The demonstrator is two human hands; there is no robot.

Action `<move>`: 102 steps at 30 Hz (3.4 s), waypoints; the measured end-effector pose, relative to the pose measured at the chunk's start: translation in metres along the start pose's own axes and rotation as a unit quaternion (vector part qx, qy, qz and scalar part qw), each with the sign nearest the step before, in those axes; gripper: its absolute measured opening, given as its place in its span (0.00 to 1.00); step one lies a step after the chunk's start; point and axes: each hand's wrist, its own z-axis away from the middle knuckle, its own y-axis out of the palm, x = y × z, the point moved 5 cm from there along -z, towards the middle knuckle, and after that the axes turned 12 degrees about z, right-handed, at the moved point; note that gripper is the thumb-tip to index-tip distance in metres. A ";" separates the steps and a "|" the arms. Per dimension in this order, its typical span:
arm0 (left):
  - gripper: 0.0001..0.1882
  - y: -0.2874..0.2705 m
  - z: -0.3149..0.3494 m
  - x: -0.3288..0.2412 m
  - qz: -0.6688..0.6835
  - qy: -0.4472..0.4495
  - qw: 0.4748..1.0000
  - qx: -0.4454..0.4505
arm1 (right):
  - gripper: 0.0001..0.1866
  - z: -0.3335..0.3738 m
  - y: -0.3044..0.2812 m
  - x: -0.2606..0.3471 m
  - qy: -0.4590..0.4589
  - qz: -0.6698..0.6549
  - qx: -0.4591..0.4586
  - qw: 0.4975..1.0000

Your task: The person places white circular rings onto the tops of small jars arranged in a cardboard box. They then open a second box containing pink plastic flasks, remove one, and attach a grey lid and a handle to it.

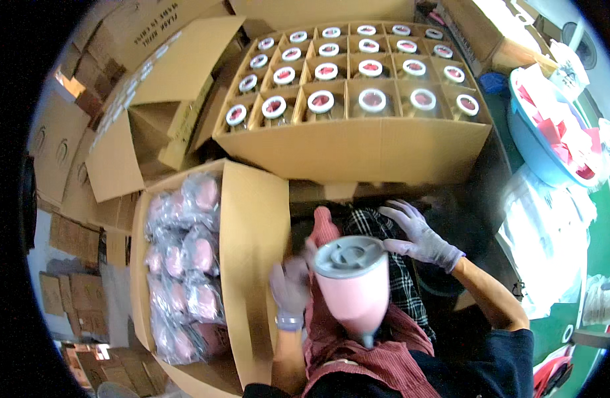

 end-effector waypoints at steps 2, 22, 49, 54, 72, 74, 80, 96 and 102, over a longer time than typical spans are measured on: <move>0.23 0.010 -0.021 0.004 -0.156 -0.036 0.980 -0.115 | 0.47 -0.022 -0.007 0.062 -0.088 -0.077 0.004 0.993; 0.22 0.012 -0.002 -0.017 -0.313 -0.089 0.945 0.030 | 0.42 -0.012 -0.013 0.025 -0.029 -0.056 0.072 0.995; 0.28 0.028 -0.025 -0.012 -0.334 -0.012 0.932 0.140 | 0.28 -0.011 0.023 0.053 0.063 -0.379 0.100 0.918; 0.36 0.033 -0.023 -0.019 -0.301 0.049 0.932 0.196 | 0.23 0.006 0.014 0.077 -0.122 -0.215 -0.064 0.967; 0.36 0.018 -0.027 -0.006 -0.233 -0.124 0.932 0.249 | 0.47 -0.017 0.002 0.086 -0.068 -0.163 0.090 0.980; 0.33 0.031 -0.037 -0.020 -0.311 -0.053 0.905 0.285 | 0.47 -0.019 -0.001 0.084 -0.083 -0.174 0.049 0.980; 0.32 0.057 -0.056 -0.032 0.086 -0.104 0.989 -0.065 | 0.43 -0.048 -0.033 0.114 -0.141 -0.006 -0.280 0.950; 0.21 0.070 -0.048 0.004 -0.346 -0.113 0.907 0.212 | 0.31 -0.248 -0.115 0.037 0.074 0.273 -0.111 0.953; 0.23 0.044 -0.039 -0.004 -0.455 -0.108 0.833 0.296 | 0.19 -0.177 -0.184 -0.018 0.021 0.344 -0.298 0.890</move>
